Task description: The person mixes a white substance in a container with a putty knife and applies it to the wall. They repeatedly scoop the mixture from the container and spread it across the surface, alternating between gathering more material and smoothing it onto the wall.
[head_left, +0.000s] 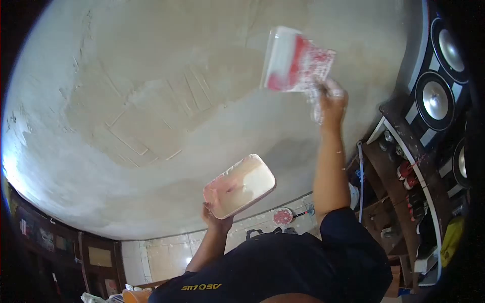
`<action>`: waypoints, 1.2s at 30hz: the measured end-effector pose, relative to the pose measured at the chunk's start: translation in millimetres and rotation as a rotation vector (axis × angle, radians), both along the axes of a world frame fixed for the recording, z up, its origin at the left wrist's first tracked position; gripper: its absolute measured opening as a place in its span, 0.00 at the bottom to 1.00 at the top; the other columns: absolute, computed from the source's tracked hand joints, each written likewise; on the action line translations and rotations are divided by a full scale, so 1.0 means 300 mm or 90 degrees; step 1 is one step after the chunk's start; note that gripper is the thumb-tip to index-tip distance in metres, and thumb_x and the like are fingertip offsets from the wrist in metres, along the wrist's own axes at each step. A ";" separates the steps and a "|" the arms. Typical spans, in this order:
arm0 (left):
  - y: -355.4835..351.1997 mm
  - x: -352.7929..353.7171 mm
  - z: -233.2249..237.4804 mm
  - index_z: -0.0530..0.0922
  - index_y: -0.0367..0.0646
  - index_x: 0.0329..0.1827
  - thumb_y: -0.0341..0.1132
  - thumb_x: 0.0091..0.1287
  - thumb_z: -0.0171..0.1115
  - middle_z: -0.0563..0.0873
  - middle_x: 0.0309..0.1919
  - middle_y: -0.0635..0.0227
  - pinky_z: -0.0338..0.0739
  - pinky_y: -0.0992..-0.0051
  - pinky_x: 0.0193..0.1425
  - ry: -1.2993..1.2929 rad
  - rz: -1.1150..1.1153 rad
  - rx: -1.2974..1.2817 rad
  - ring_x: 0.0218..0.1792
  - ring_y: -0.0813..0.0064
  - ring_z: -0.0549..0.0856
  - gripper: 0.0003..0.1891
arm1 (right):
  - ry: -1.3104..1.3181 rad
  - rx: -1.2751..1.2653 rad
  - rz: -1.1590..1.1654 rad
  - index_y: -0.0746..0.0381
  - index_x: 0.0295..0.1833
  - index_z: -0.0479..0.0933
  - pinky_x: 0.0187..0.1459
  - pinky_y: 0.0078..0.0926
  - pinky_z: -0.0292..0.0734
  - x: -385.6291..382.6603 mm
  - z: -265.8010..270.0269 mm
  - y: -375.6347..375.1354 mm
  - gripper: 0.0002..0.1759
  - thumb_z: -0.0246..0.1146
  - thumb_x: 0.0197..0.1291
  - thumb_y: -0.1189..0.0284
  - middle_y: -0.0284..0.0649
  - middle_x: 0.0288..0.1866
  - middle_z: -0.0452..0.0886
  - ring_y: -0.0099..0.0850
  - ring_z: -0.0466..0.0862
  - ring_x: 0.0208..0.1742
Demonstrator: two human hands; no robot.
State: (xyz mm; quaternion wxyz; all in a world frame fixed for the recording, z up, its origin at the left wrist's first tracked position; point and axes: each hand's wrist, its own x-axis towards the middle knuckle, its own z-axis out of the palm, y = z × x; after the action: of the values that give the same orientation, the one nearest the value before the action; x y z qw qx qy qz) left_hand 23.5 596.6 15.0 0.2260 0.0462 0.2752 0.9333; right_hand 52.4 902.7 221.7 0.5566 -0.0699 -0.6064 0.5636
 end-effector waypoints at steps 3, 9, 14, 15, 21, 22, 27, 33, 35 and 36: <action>0.073 0.017 -0.023 0.65 0.46 0.64 0.53 0.57 0.45 0.73 0.58 0.60 0.68 0.53 0.60 0.025 0.032 -0.022 0.58 0.56 0.72 0.32 | -0.106 0.311 -0.053 0.69 0.31 0.78 0.24 0.20 0.63 -0.111 -0.001 -0.092 0.11 0.67 0.55 0.70 0.33 0.20 0.71 0.19 0.64 0.21; 0.125 0.069 -0.009 0.69 0.45 0.61 0.49 0.60 0.42 0.75 0.55 0.62 0.70 0.60 0.58 0.066 0.116 -0.158 0.56 0.61 0.74 0.28 | -0.136 -0.044 -0.104 0.69 0.43 0.80 0.33 0.21 0.75 -0.032 -0.050 0.281 0.12 0.64 0.58 0.71 0.38 0.31 0.83 0.25 0.80 0.31; 0.123 0.067 -0.088 0.65 0.44 0.64 0.52 0.59 0.43 0.73 0.58 0.60 0.70 0.57 0.59 -0.027 0.100 -0.034 0.58 0.59 0.73 0.32 | 0.102 -0.112 0.012 0.72 0.36 0.78 0.35 0.17 0.74 0.048 -0.042 0.179 0.09 0.64 0.58 0.74 0.35 0.33 0.80 0.20 0.75 0.31; 0.145 0.072 -0.055 0.64 0.44 0.65 0.53 0.58 0.46 0.72 0.59 0.59 0.70 0.57 0.60 0.016 0.099 -0.025 0.59 0.59 0.73 0.33 | 0.078 -0.018 0.033 0.71 0.33 0.78 0.34 0.19 0.74 0.007 -0.079 0.152 0.09 0.64 0.57 0.74 0.36 0.30 0.79 0.21 0.75 0.30; 0.170 0.101 0.014 0.64 0.44 0.66 0.53 0.57 0.49 0.72 0.60 0.58 0.69 0.58 0.61 0.039 0.092 -0.025 0.60 0.59 0.72 0.35 | -0.021 0.323 -0.080 0.68 0.26 0.75 0.27 0.22 0.71 -0.131 -0.050 0.062 0.11 0.66 0.53 0.72 0.40 0.17 0.72 0.24 0.74 0.22; 0.164 0.101 0.018 0.64 0.44 0.65 0.53 0.57 0.48 0.72 0.59 0.59 0.69 0.58 0.61 0.038 0.102 -0.027 0.60 0.59 0.72 0.34 | -0.072 0.233 -0.093 0.68 0.29 0.77 0.26 0.22 0.71 -0.103 -0.033 0.095 0.12 0.66 0.54 0.69 0.38 0.18 0.73 0.22 0.74 0.22; 0.097 0.096 -0.003 0.66 0.44 0.64 0.51 0.59 0.45 0.73 0.58 0.61 0.69 0.59 0.61 0.062 0.081 0.000 0.59 0.61 0.73 0.31 | 0.162 -0.142 -0.065 0.73 0.46 0.77 0.28 0.15 0.68 0.034 -0.102 0.325 0.14 0.64 0.57 0.75 0.35 0.34 0.80 0.19 0.76 0.29; -0.011 0.064 0.012 0.68 0.44 0.62 0.50 0.58 0.45 0.75 0.56 0.61 0.70 0.59 0.60 0.030 0.063 -0.011 0.57 0.61 0.75 0.29 | 0.090 -0.032 0.003 0.71 0.44 0.77 0.29 0.15 0.67 0.057 -0.077 0.099 0.13 0.64 0.58 0.73 0.33 0.30 0.78 0.18 0.73 0.27; -0.067 0.037 -0.003 0.69 0.44 0.61 0.48 0.57 0.45 0.76 0.55 0.61 0.70 0.60 0.60 0.055 0.029 -0.007 0.56 0.61 0.75 0.29 | -0.066 0.092 0.005 0.69 0.40 0.78 0.29 0.15 0.67 -0.009 -0.091 -0.003 0.10 0.66 0.56 0.73 0.30 0.29 0.77 0.16 0.72 0.27; -0.099 0.026 -0.006 0.69 0.44 0.61 0.48 0.57 0.45 0.76 0.55 0.61 0.70 0.60 0.60 0.057 0.026 -0.007 0.56 0.61 0.75 0.29 | -0.013 0.190 -0.030 0.66 0.31 0.78 0.27 0.17 0.67 -0.044 -0.071 -0.099 0.10 0.67 0.55 0.69 0.31 0.21 0.75 0.17 0.69 0.23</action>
State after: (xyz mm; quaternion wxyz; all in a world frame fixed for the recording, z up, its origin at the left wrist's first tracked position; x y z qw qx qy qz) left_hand 31.4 567.0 13.1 0.1946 0.0809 0.2907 0.9333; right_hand 39.2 873.1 200.4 0.5676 -0.0064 -0.6871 0.4536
